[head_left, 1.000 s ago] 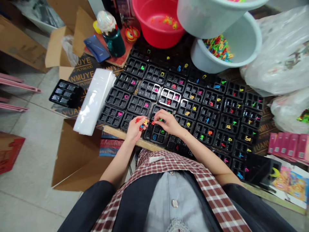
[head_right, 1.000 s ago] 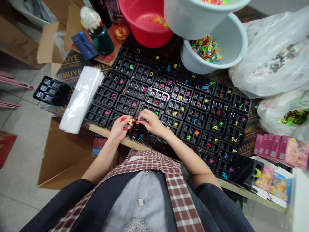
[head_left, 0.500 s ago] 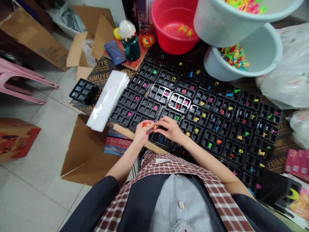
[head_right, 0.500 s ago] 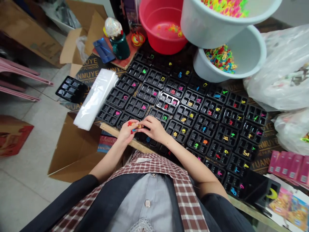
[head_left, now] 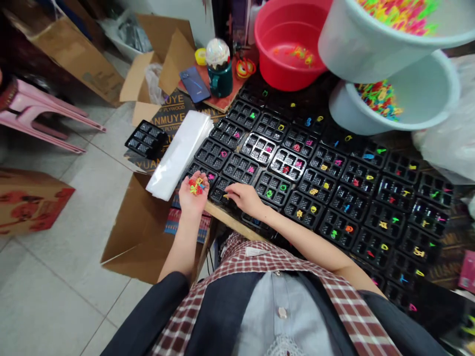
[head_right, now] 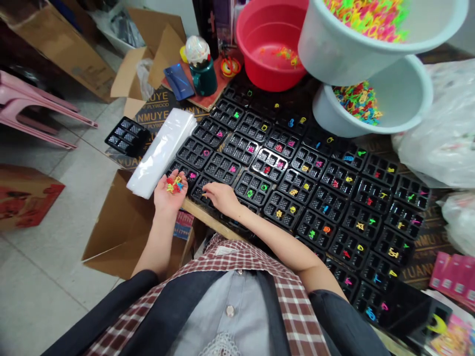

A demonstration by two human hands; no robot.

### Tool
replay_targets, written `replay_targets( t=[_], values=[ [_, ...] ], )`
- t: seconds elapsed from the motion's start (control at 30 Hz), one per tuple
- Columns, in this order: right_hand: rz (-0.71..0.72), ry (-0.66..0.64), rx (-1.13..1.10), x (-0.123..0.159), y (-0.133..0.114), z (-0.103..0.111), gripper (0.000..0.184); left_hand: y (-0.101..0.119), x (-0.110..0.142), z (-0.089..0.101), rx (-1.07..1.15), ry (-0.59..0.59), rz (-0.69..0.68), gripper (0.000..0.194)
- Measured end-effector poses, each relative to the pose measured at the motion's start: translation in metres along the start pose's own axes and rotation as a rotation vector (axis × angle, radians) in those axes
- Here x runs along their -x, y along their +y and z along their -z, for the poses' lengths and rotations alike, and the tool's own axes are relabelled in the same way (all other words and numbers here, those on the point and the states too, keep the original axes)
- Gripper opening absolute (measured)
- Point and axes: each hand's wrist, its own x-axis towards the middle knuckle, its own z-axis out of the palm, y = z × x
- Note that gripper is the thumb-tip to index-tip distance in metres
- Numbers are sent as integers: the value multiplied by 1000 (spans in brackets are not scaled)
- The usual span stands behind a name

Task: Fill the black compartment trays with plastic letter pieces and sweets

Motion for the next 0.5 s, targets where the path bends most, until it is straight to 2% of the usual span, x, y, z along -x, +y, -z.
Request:
replay_targets(
  t=[0.07,0.1,0.27,0.37,0.5],
  values=[
    [26,-85,87,-1,0,-6,8,4,0,0,60,-28,76,32],
    [39,-85,111,-2,0,-5,8,3,1,-2,74,-49,115,33],
    [119,97,83,-7,-2,22,20,-20,9,-18,20,-209,309,37],
    [135,90,106,-11,0,36,19,-36,12,-28,-3,-277,397,38],
    [50,106,133,-12,8,43,20,-49,15,-39,-7,-313,434,40]
  ],
)
